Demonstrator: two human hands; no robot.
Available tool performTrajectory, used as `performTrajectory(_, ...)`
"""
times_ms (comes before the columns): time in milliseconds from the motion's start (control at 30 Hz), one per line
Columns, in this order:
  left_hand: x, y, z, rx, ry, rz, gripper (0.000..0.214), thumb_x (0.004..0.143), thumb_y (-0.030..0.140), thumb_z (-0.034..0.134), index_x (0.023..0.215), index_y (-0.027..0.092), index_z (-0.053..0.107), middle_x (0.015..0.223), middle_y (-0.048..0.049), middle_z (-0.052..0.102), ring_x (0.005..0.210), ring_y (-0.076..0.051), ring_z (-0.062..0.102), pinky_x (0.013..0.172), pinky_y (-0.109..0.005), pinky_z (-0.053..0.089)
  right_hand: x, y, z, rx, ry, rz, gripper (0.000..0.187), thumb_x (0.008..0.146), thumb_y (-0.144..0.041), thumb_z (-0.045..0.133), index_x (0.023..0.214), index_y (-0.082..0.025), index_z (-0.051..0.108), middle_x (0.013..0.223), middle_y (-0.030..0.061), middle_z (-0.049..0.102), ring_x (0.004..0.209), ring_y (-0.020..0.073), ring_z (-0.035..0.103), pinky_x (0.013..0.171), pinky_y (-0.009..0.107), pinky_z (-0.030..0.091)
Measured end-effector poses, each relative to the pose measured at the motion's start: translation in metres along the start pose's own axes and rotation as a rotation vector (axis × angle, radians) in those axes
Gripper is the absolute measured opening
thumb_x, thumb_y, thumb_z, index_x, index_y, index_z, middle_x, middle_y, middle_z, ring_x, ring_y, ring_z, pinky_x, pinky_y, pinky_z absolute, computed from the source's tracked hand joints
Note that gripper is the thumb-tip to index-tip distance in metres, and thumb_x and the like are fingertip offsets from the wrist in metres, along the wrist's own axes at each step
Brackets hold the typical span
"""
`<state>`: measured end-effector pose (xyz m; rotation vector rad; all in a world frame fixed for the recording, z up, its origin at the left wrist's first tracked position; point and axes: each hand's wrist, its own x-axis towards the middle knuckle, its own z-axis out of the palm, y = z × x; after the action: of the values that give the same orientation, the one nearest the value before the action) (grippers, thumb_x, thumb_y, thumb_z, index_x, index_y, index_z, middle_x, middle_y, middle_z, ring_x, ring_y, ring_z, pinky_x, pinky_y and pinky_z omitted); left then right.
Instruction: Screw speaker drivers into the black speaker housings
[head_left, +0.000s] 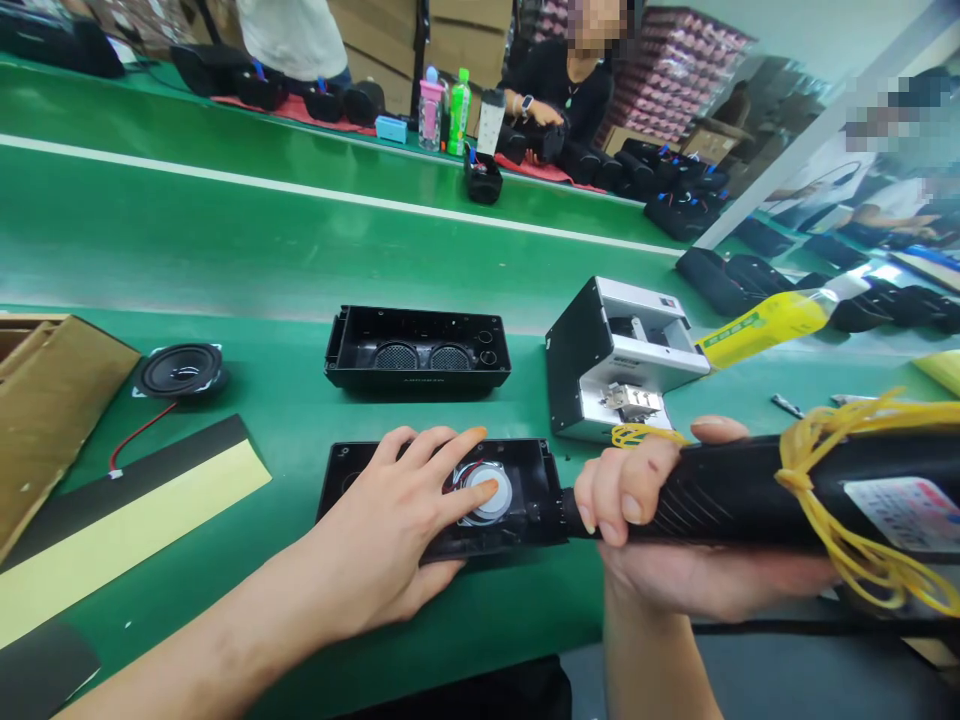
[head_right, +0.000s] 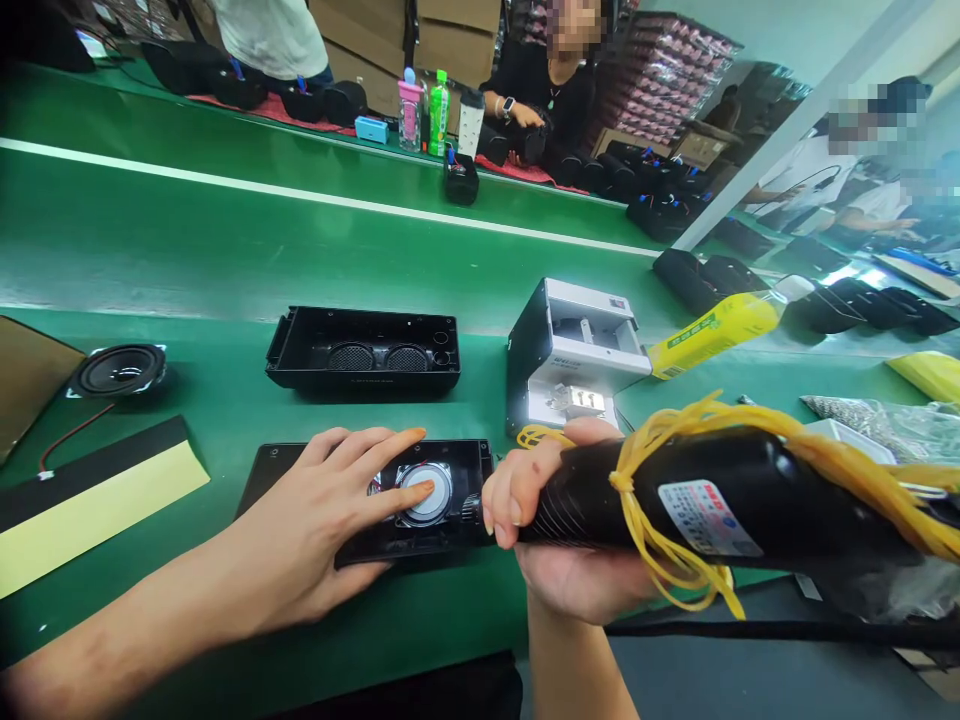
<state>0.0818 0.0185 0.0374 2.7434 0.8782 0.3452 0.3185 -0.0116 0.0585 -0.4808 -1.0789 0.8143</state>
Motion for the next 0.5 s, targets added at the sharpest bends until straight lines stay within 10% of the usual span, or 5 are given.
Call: performTrajectory(500, 0.001, 0.003, -0.007, 0.012, -0.054, 0.018, 0.052, 0.096, 0.047, 0.068, 0.145, 0.032, 0.06, 0.172, -0.0129, 0.041, 0.142, -0.04, 0.048, 0.11, -0.063, 0.04, -0.014, -0.003, 0.008, 0.0, -0.083, 0.043, 0.051, 0.107, -0.067, 0.05, 0.123, -0.025, 0.074, 0.063, -0.0025, 0.06, 0.042, 0.0129, 0.051, 0.041, 0.026, 0.048)
